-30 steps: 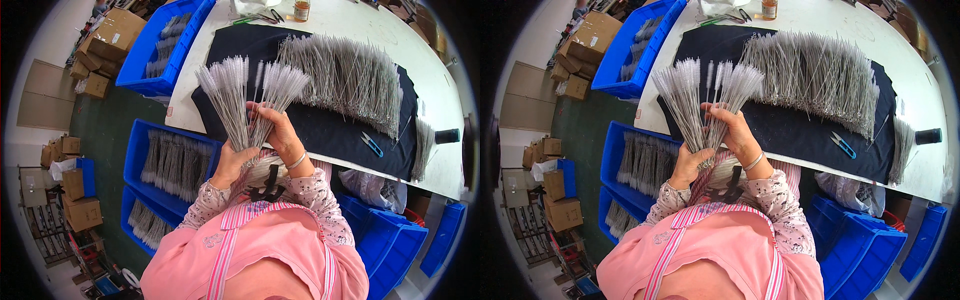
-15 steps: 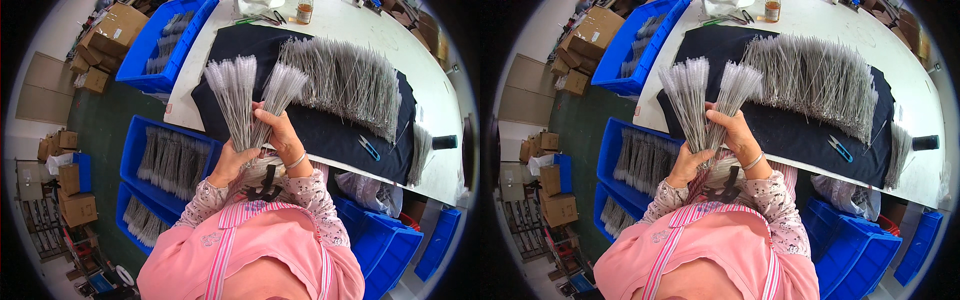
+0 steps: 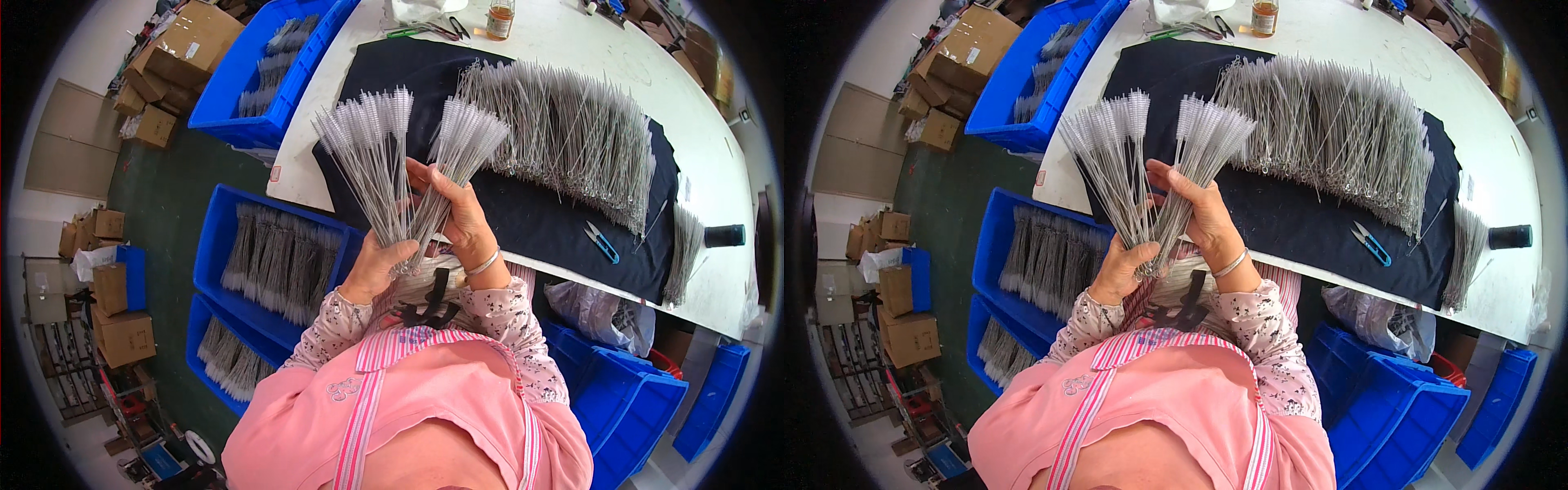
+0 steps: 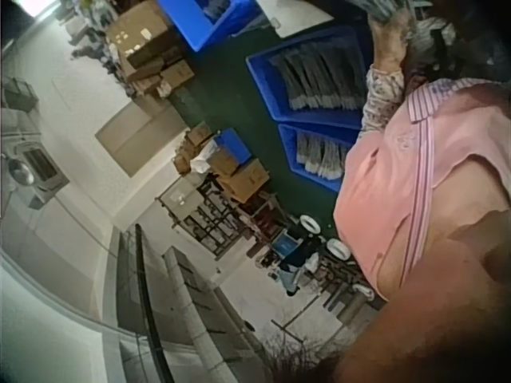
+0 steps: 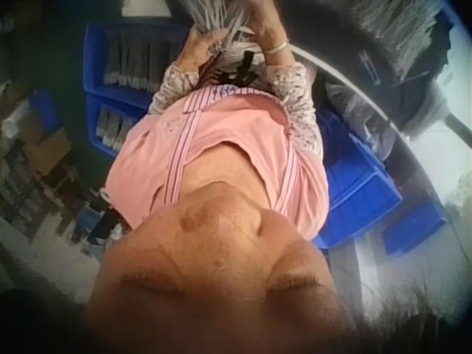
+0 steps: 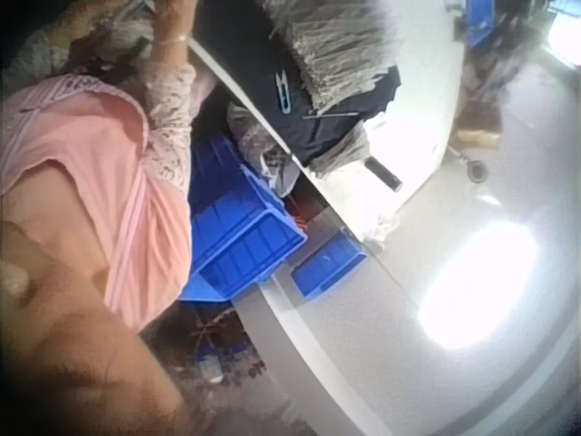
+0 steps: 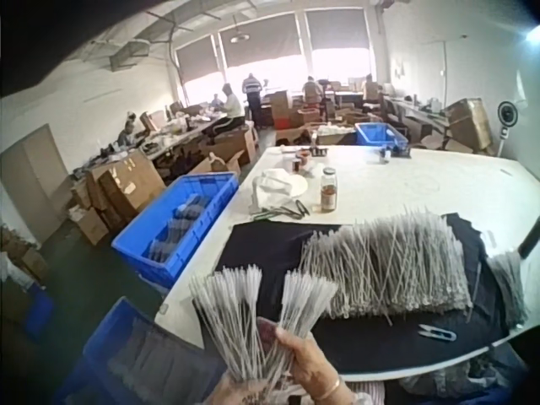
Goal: Organizing and sorting bundles of white filaments on a workbench and placing them into storage bins.
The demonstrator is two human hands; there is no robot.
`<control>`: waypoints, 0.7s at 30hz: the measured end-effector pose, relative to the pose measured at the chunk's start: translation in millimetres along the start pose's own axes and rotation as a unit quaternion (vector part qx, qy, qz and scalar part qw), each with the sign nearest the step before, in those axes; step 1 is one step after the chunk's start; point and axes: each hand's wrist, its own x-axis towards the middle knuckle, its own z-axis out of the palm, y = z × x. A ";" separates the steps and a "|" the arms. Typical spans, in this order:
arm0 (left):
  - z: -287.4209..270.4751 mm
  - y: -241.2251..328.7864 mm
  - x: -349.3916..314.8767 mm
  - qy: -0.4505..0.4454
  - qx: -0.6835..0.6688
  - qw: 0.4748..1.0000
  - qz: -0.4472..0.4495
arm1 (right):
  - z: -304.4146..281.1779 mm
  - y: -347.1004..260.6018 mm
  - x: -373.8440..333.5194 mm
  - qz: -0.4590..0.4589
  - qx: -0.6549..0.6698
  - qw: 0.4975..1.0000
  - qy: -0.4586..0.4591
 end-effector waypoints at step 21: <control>2.5 -6.6 7.0 0.081 0.271 0.946 0.160 | -27.5 11.1 10.4 0.050 0.030 0.989 -0.133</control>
